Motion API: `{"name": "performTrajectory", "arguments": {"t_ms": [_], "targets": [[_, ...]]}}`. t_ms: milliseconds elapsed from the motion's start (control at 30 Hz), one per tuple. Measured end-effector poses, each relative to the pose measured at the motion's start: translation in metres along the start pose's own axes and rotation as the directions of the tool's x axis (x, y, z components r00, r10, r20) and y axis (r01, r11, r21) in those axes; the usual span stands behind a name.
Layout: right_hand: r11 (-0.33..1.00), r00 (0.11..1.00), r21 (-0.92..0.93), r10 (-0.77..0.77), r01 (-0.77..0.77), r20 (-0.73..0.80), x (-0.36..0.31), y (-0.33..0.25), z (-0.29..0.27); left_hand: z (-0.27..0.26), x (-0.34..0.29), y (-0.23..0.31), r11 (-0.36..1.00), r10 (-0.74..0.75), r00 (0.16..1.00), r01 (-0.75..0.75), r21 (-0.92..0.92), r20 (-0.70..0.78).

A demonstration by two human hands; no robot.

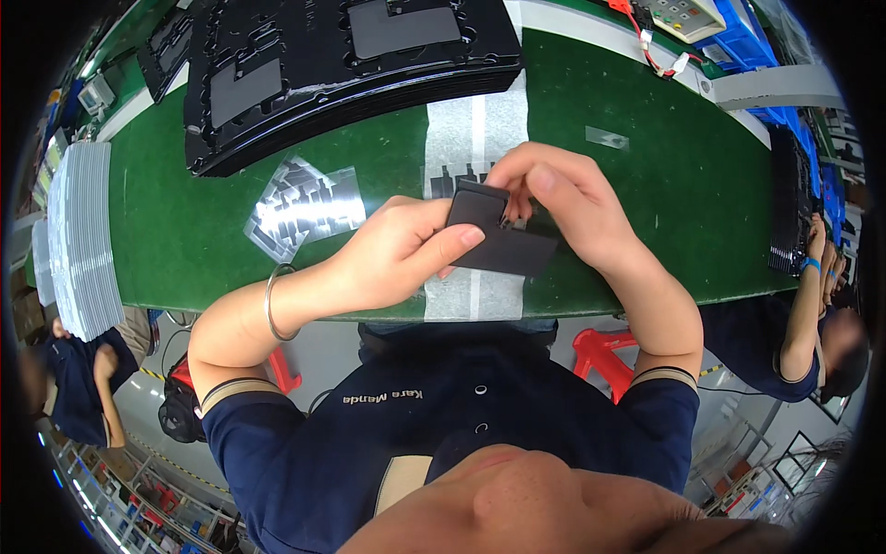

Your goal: The recorder is assembling small black electronic components on a workbench in an electronics factory.

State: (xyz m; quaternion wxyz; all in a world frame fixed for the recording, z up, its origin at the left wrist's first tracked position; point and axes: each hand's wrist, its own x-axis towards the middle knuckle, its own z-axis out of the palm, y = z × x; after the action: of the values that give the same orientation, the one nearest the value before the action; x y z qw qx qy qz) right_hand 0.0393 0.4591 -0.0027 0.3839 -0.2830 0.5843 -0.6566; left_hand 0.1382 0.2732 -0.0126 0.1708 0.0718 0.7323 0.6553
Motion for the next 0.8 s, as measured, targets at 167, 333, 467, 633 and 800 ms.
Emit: {"name": "performTrajectory", "arguments": {"t_ms": [167, 333, 467, 633, 800], "targets": [[0.984, 0.994, -0.151, 0.1, -0.091, 0.054, 0.001, 0.001, -0.003, 0.001, -0.001, 0.006, 0.998, 0.02, 0.998, -0.023, 0.053, 0.054], [0.682, 0.925, -0.64, -0.358, 0.354, 0.131, 0.004, 0.003, 0.0, 0.004, -0.002, 0.002, 0.987, 0.057, 0.998, -0.062, 0.146, 0.037], [0.83, 0.967, -0.5, -0.248, 0.246, 0.063, 0.001, 0.005, -0.004, 0.004, 0.0, 0.003, 0.993, 0.014, 1.0, -0.015, 0.118, 0.01], [0.947, 0.979, -0.245, -0.198, 0.206, 0.058, 0.003, 0.002, -0.012, 0.007, 0.001, -0.003, 0.994, -0.048, 0.993, 0.036, -0.107, -0.108], [0.88, 0.947, -0.377, -0.321, 0.29, -0.019, 0.002, 0.005, -0.002, 0.007, 0.002, -0.005, 0.981, -0.058, 0.991, 0.035, -0.189, -0.118]]}}
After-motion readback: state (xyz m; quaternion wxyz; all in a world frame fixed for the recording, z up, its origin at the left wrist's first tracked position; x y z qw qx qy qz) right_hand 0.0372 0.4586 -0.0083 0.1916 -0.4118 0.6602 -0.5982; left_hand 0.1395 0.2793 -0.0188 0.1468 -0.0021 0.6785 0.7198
